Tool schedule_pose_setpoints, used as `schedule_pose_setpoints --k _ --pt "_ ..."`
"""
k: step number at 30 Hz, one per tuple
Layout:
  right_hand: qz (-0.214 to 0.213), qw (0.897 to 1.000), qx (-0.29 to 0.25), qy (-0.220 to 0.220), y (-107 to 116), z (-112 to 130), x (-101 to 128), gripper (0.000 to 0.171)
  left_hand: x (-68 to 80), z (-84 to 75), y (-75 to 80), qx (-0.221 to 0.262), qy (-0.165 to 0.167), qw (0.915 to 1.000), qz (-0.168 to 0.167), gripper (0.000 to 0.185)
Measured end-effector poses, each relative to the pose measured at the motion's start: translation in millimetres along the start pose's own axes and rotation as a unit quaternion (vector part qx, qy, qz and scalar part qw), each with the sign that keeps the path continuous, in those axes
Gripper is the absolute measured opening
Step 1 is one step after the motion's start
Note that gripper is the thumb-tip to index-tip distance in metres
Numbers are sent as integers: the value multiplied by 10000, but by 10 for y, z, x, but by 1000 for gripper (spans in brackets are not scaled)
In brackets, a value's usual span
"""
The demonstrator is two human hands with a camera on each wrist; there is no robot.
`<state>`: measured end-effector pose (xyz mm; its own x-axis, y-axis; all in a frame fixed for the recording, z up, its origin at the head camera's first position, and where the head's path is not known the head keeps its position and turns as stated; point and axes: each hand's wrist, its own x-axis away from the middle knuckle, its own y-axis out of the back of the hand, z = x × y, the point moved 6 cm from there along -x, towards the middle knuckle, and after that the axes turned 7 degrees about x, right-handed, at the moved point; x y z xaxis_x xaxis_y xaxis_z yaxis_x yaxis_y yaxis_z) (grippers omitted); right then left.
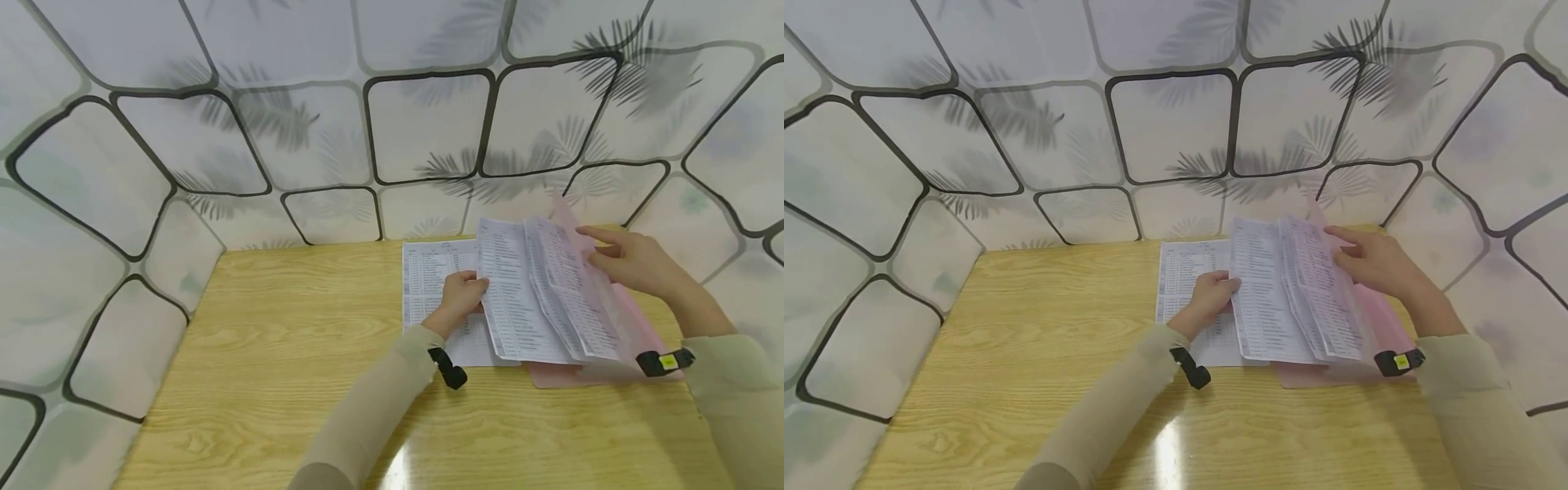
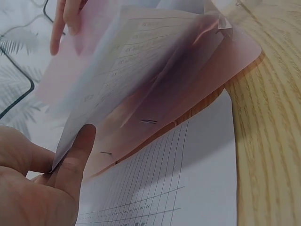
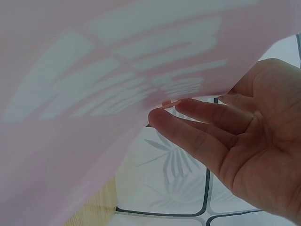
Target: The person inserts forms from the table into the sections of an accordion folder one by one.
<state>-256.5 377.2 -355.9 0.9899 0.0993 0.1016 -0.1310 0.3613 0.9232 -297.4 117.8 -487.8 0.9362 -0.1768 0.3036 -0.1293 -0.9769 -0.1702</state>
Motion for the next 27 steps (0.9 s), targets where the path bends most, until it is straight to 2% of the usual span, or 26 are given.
schedule_pose_setpoints --k 5,14,22,27 --pt "20 10000 9 -38 -10 -11 -10 60 -23 29 -50 42 69 10000 -59 39" --pt "-3 10000 27 -10 -5 -15 -24 60 -31 54 -41 223 -57 9993 -289 38" --pt "-70 9999 1 75 5 6 -5 59 -12 70 -93 241 122 9996 1 36" --pt "-29 10000 -41 53 5 10 0 60 3 74 -110 334 176 9993 21 35"
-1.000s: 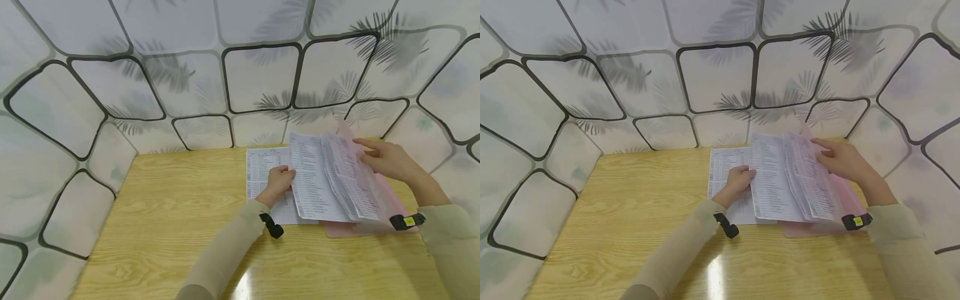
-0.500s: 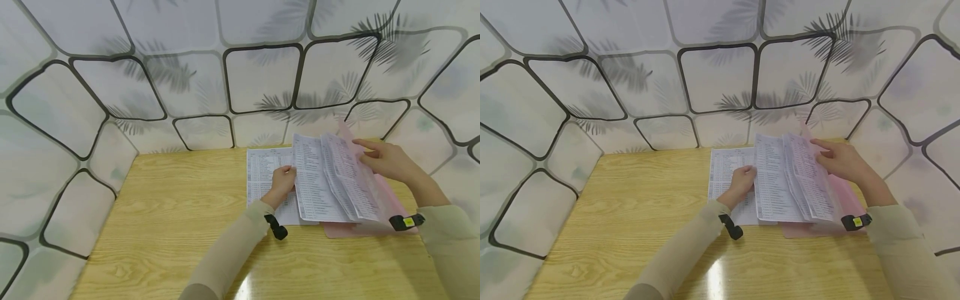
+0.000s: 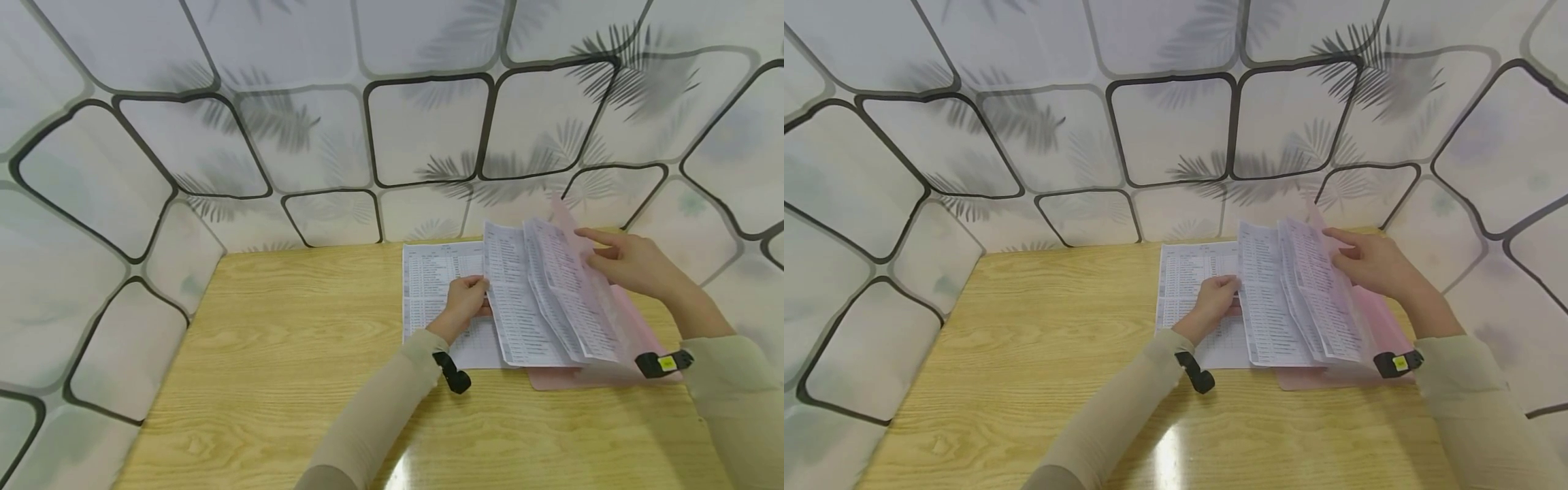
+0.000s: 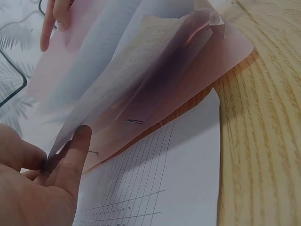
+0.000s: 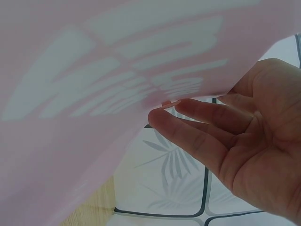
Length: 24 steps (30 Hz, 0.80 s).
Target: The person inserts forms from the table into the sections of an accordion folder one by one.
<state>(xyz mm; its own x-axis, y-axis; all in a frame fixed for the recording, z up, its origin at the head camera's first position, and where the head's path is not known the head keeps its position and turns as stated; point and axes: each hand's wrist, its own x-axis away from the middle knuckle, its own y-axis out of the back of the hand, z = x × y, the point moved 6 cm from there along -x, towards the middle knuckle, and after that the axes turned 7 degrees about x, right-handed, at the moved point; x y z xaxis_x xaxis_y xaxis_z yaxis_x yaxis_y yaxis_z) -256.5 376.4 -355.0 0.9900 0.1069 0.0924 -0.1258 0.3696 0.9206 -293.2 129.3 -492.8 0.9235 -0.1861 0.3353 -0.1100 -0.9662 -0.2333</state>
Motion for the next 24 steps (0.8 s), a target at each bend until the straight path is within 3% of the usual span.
schedule_pose_setpoints --k 24 --pt "-11 10000 9 -25 5 10 3 60 -68 146 -134 210 170 9995 183 34"
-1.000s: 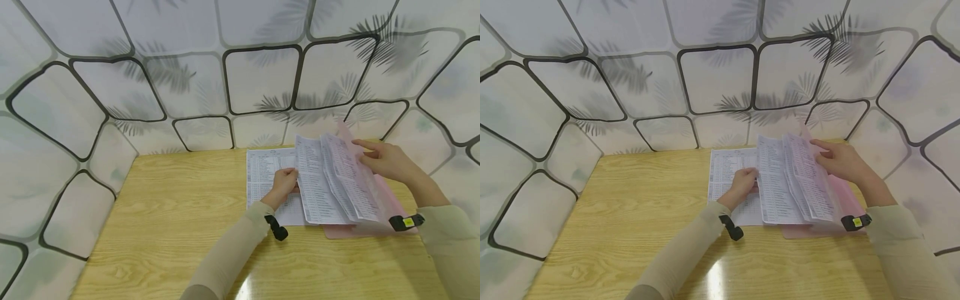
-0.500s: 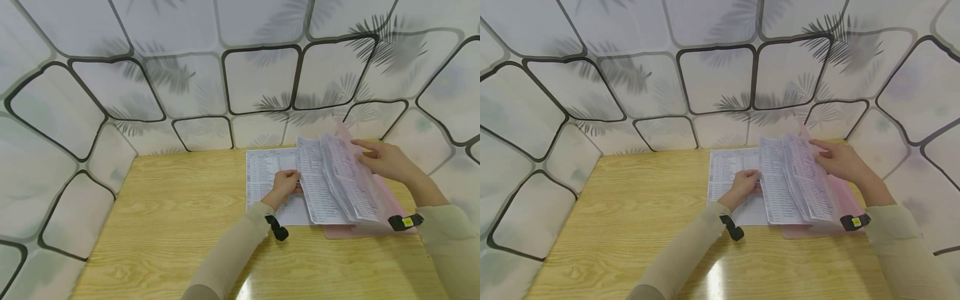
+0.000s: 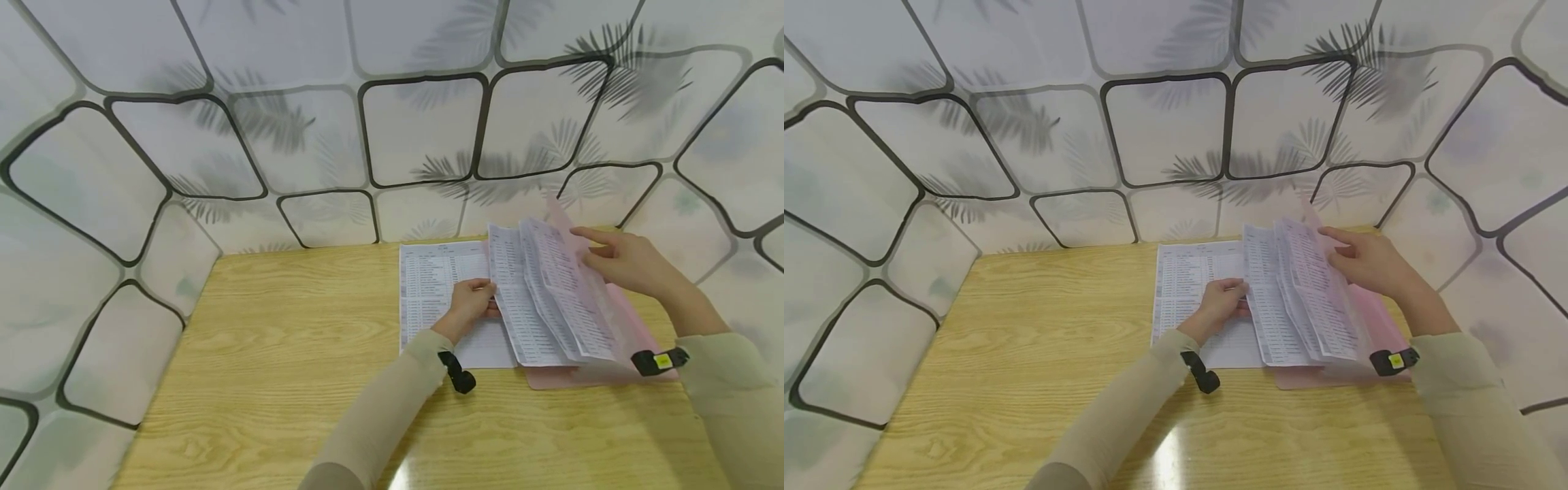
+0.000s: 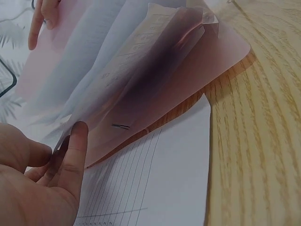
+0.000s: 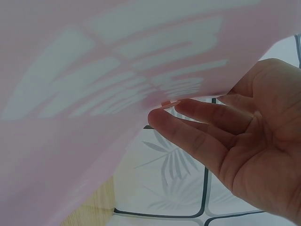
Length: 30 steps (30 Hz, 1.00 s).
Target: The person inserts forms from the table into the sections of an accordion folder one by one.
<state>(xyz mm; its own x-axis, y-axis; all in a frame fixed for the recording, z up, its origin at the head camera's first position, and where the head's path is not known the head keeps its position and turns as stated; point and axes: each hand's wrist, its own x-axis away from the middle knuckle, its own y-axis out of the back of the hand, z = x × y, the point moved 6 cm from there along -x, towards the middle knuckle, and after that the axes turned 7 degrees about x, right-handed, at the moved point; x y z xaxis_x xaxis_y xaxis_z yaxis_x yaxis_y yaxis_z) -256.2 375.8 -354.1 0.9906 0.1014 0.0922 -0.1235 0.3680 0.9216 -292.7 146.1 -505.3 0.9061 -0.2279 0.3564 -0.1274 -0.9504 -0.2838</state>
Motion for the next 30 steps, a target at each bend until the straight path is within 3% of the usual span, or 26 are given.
schedule_pose_setpoints --k 14,30 --pt "-1 10000 -63 25 -5 -4 -15 60 16 33 -128 268 -27 9995 183 33" --pt "134 9999 -73 38 -31 20 -28 61 8 99 -177 399 20 9991 117 32"
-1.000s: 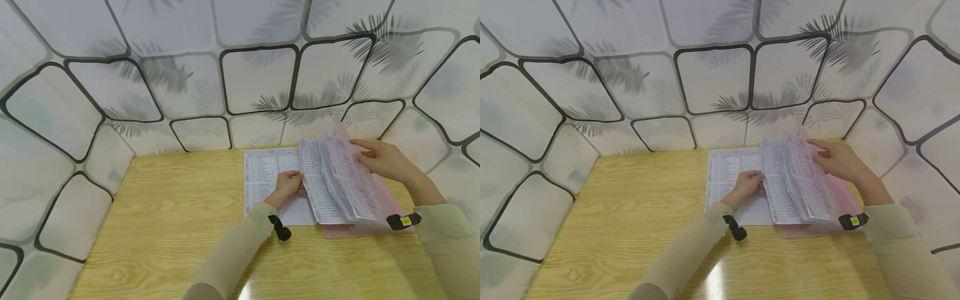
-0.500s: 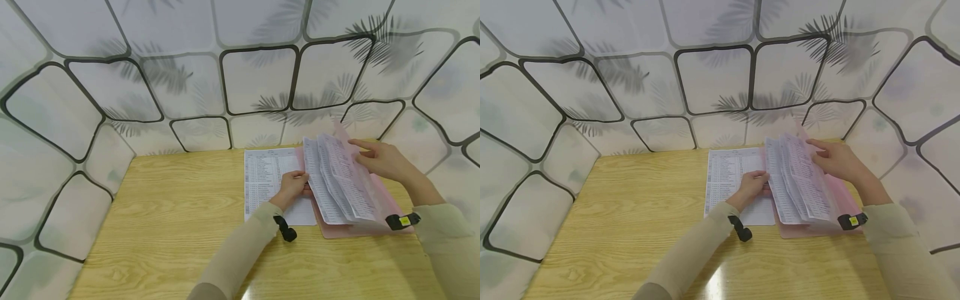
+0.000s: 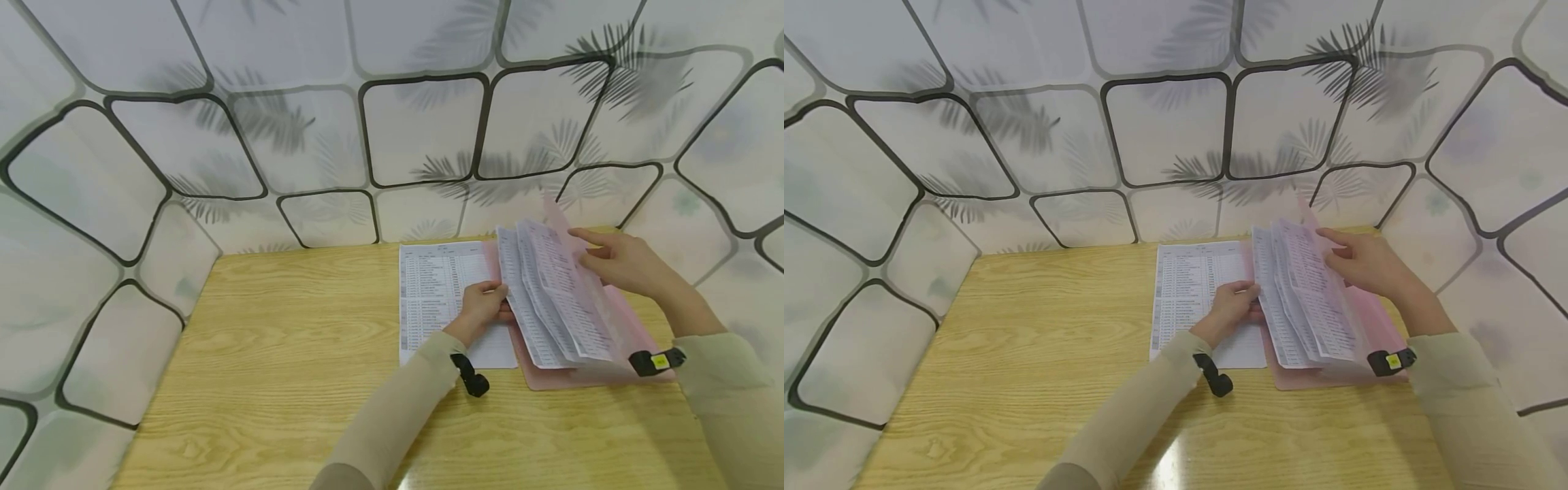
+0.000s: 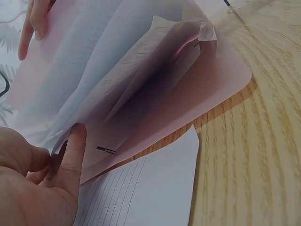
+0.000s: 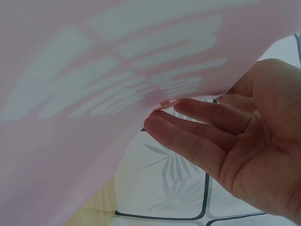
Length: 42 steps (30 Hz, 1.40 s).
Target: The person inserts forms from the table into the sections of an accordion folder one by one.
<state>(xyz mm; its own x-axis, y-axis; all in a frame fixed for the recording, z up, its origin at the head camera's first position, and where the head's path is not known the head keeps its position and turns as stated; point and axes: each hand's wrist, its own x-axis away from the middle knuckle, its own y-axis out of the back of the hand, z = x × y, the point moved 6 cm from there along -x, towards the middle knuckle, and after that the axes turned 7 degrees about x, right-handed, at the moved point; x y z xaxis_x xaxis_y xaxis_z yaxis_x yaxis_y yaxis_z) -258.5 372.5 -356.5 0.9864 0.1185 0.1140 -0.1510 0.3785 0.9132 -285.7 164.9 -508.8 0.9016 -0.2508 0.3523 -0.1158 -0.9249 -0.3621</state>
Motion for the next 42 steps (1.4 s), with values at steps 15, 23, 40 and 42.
schedule_pose_setpoints --k 15,23,40,42 --pt "-132 9998 -162 77 -20 -27 5 60 -12 49 -101 260 19 9996 131 21" --pt "-206 9994 -232 133 -15 -22 22 59 -21 61 -145 298 -6 9995 126 15" --pt "-281 9991 -302 123 -4 22 30 57 25 61 -206 -487 67 9982 -337 20" --pt "-296 9991 -277 119 -3 29 25 57 44 40 -214 -634 64 9974 -349 20"
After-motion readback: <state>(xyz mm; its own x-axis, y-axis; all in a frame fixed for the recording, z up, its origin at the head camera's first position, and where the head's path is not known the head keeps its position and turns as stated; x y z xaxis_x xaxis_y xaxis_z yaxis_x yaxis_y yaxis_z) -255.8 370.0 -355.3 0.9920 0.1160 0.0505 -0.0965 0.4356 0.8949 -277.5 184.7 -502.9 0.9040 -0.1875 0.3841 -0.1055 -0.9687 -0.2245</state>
